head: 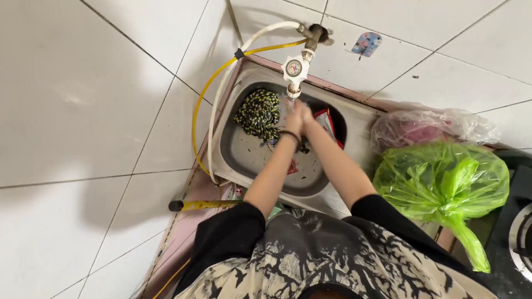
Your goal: The person sits on the kitchen floor peeling shrimp by hand, dropping the peeled shrimp and shells into a metal pot. They briefly wash their hands at the sink, put on a plastic glove, and continue picking through shrimp in a basket.
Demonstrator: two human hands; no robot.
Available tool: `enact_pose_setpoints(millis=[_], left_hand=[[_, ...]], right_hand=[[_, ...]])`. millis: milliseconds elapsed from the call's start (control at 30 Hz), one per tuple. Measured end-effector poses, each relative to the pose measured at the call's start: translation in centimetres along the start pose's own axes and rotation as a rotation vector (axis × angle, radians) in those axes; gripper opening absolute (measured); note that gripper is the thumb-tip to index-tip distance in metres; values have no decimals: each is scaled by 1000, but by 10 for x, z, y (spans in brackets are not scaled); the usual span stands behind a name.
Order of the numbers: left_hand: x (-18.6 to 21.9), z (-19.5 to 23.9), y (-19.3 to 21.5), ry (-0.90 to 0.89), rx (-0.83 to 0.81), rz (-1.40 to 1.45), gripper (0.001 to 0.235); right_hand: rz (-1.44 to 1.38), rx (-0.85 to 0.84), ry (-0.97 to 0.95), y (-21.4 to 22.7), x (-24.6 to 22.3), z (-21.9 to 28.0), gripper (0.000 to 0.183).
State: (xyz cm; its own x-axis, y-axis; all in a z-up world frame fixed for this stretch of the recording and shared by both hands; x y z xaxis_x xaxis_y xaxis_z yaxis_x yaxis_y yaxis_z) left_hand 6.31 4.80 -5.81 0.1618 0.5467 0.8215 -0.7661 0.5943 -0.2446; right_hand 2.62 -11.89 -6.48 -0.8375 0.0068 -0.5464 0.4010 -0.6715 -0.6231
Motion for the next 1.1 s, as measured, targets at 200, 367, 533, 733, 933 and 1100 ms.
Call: enact_pose_setpoints(millis=[200,367,533,733,933,1100], left_hand=[[34,26,-13,-210,-36,-362,72],[22,45,-22,-295,60,-446,67],[24,45,-35,-439,210,-444,58],[-33,-38,-1,22,-119,478,42],[31,96,-21,125,-61,542,60],[12,63,-36,-44,-420,767,52]], right_hand=[[170,259,10,-15,-34,-88,48],[288,304,37,-149,-100,25,54],[148,-390,16,-44,-51,-113,66],[332,362,60,-133,-80,18,77],[-95,-20,351,-135,-105,-16,58],[-289,37,235,-155,-122,5,41]])
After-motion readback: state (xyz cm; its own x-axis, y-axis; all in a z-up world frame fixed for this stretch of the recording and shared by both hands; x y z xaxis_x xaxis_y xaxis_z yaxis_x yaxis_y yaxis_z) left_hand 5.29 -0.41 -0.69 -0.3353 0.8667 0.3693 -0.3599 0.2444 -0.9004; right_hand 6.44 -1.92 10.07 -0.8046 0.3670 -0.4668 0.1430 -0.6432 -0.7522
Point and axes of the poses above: each hand's wrist, its own z-axis away from the middle knuckle, its own y-axis out of the back of the hand, x = y × z, the point moved 10 cm from there along -z, towards the middle knuckle, and after that the axes turned 4 degrees about -y, right-handed, at the moved point
